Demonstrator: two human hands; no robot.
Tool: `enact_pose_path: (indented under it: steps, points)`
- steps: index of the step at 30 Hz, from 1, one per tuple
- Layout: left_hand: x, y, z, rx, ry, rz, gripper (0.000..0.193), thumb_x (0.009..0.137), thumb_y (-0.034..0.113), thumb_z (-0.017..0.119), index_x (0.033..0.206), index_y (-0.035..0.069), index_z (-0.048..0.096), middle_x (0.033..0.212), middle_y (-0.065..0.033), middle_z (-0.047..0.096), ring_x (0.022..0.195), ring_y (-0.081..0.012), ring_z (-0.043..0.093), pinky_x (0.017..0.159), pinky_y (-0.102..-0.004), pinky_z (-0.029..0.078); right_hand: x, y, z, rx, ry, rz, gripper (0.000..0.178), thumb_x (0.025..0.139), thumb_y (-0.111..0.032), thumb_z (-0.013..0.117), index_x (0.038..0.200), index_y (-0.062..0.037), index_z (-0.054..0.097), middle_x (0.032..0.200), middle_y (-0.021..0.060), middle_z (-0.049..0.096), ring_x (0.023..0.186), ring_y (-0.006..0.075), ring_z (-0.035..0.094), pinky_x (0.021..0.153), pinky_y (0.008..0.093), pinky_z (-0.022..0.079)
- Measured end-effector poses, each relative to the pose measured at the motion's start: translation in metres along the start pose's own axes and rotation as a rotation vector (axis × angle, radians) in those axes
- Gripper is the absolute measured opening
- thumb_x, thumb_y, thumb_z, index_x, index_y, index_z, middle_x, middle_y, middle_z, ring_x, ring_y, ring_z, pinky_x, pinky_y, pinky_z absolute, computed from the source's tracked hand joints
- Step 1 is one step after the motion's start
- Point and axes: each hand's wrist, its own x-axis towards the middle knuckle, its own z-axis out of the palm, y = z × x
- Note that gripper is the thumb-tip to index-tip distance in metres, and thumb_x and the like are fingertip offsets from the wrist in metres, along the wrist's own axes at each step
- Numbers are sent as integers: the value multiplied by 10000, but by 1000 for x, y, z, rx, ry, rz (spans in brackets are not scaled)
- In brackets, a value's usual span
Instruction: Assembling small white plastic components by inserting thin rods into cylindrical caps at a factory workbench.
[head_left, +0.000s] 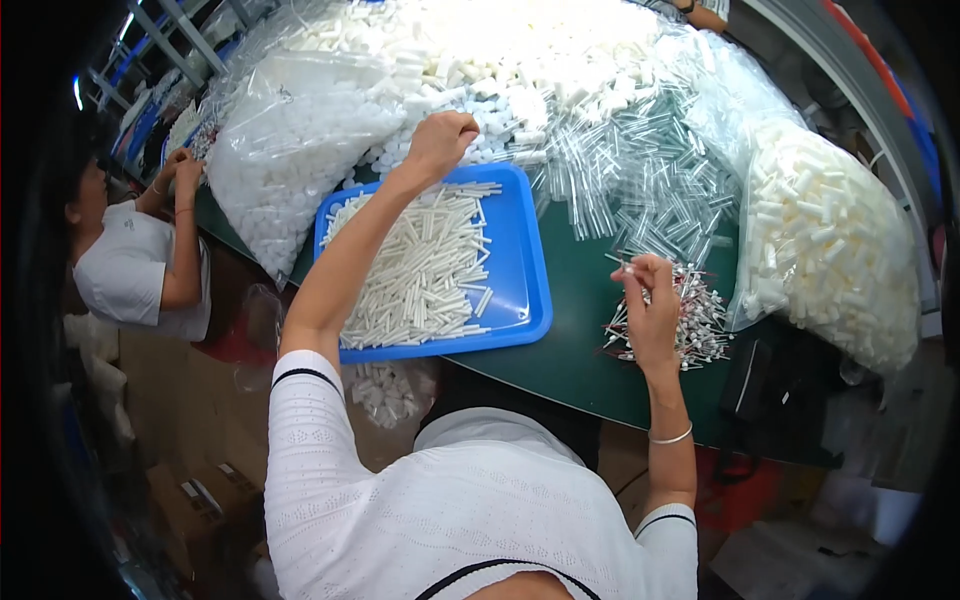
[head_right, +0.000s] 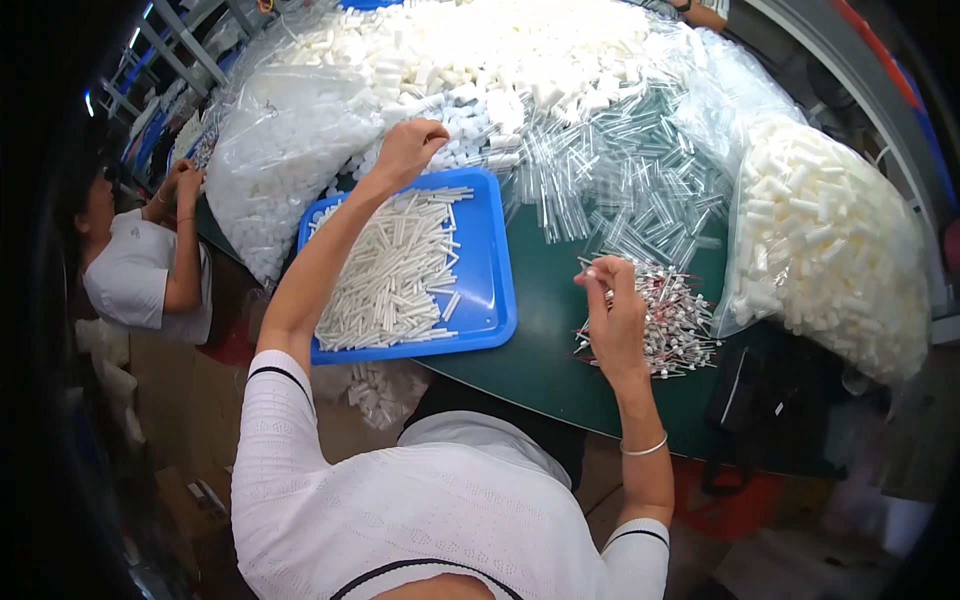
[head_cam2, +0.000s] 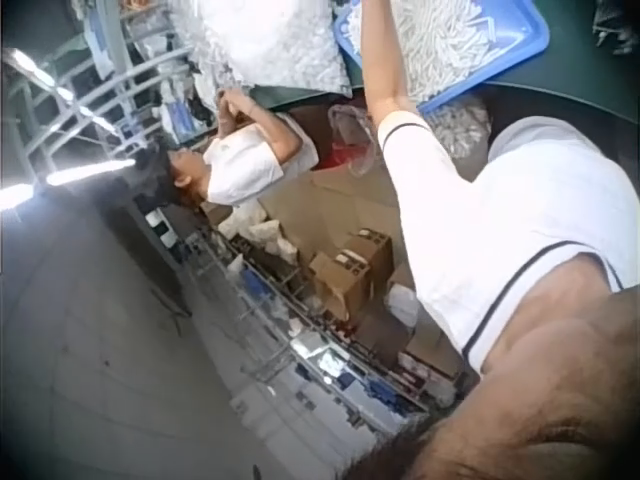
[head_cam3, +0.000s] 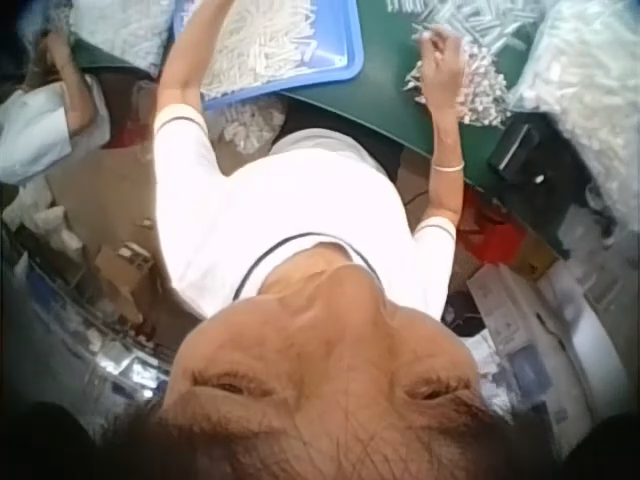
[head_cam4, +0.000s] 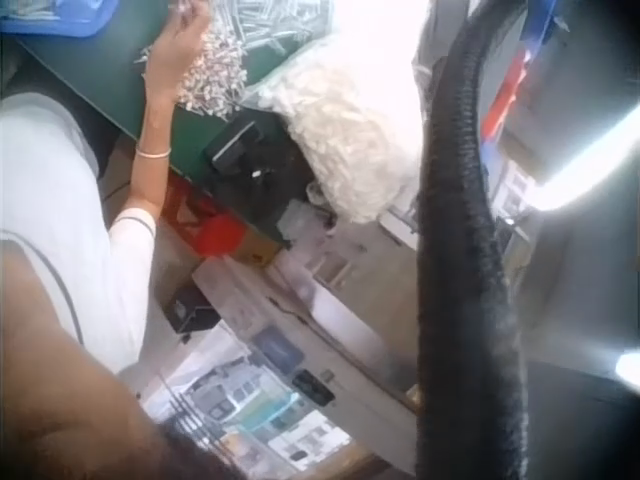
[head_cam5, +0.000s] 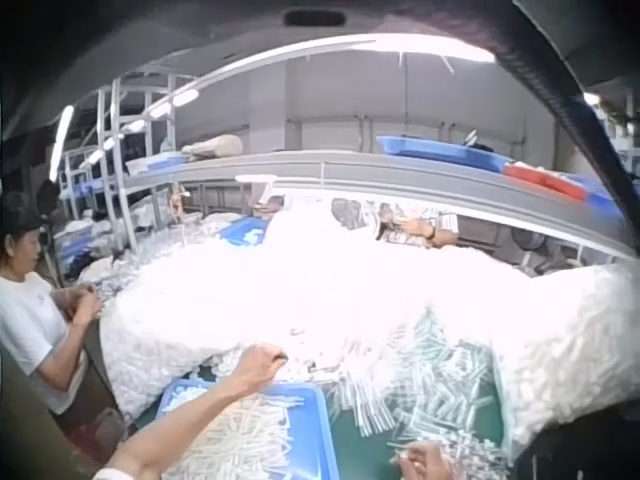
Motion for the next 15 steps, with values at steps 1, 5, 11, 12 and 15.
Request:
enact_pose_path:
  steps: [1,5,11,12,15]
  points:
    - [12,-5,8,19,-74,-116,175,782,237,668,808,65,686,833,-117,679,795,-300,649,722,-410,505,-4,-7,-2,16,-9,65,225,902,11,557,1124,2,521,855,116,655,786,169,656,678,261,496]
    - [31,-8,26,186,-310,-179,176,751,231,695,793,61,690,824,-127,681,802,-303,655,746,-410,512,-29,2,-14,288,-101,260,309,907,-1,573,1215,4,545,913,74,653,816,102,628,689,209,484]
    - [27,-20,34,148,-165,-107,139,727,184,667,787,62,698,839,-143,675,823,-315,651,757,-411,514,-52,-12,-4,600,-90,378,130,968,-103,520,1008,17,552,871,88,661,694,91,608,622,210,474]
    - [27,-22,34,132,-168,-104,139,726,172,651,796,63,701,843,-145,674,827,-319,648,759,-414,514,-53,-15,-3,604,-108,372,148,979,-135,509,971,8,548,850,89,664,659,87,600,600,206,462]
    - [20,-21,32,147,-110,-61,152,733,175,642,813,60,702,840,-143,673,809,-301,648,746,-393,516,-59,-20,4,587,-141,365,178,987,-162,489,1026,-5,563,810,111,670,605,101,596,555,207,454]
